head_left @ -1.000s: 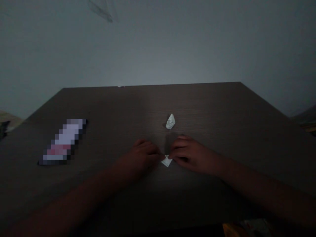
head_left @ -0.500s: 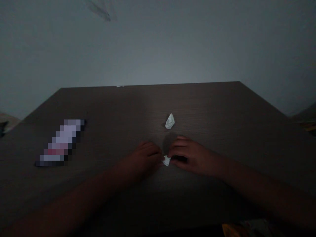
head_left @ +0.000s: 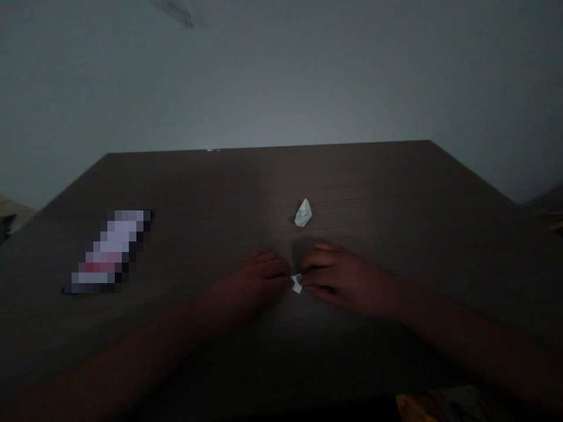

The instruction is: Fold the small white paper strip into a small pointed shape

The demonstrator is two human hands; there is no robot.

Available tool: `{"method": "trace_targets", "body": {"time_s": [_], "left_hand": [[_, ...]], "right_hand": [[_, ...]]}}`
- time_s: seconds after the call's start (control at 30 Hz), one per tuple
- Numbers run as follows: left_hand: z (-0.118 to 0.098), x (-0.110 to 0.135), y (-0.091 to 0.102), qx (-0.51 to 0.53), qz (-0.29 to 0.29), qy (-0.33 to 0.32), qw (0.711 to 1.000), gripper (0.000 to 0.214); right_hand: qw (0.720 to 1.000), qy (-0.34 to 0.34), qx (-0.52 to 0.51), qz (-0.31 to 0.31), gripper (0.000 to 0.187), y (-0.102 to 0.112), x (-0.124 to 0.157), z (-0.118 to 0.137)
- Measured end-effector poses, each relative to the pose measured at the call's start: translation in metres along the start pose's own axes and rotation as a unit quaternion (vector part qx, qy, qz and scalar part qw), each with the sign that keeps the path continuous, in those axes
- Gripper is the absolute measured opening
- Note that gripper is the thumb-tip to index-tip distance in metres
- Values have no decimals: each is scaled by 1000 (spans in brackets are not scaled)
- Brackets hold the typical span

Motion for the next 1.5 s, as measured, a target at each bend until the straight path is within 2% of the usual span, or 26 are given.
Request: {"method": "trace_targets", "body": {"time_s": [0.13,0.27,0.37,0.5,0.67,0.87,1.03,1.2,1.5], "left_hand": [[-6,-3,2,-18,7,1,1000,32],[-9,-1,-1,-66,12,-27,997,28],[-10,2,-4,-90,-2,-40,995,21],[-15,4,-4,-110,24,-31,993,19],[-20,2,3,-136,28,6,990,19],[-28,8,11,-142,60,34,988,24],[-34,15,16,-143,81,59,985,36],[-39,12,16,-141,120,78,980,34],[-42,9,10,-174,101,77,976,22]], "right_hand": [[996,10,83,28,15,-1,1,10],[988,22,140,64,13,-4,1,25],[986,-5,140,85,12,-3,-2,32],[988,-62,98,98,18,2,-5,29],[984,-142,63,82,23,6,-1,22],[977,-181,63,93,27,8,0,22],[978,-178,81,77,23,7,2,25],[979,-166,113,38,28,1,7,30],[986,-153,71,12,27,-3,8,26]]}}
Point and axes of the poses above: each hand's wrist, its own x-axis away from the middle knuckle, its own y-axis out of the back of the hand, z = x × y, the point moved 2 cm from there along -x, towards the middle knuckle, and after that the axes turned 13 degrees about -z, right-handed, at the moved point
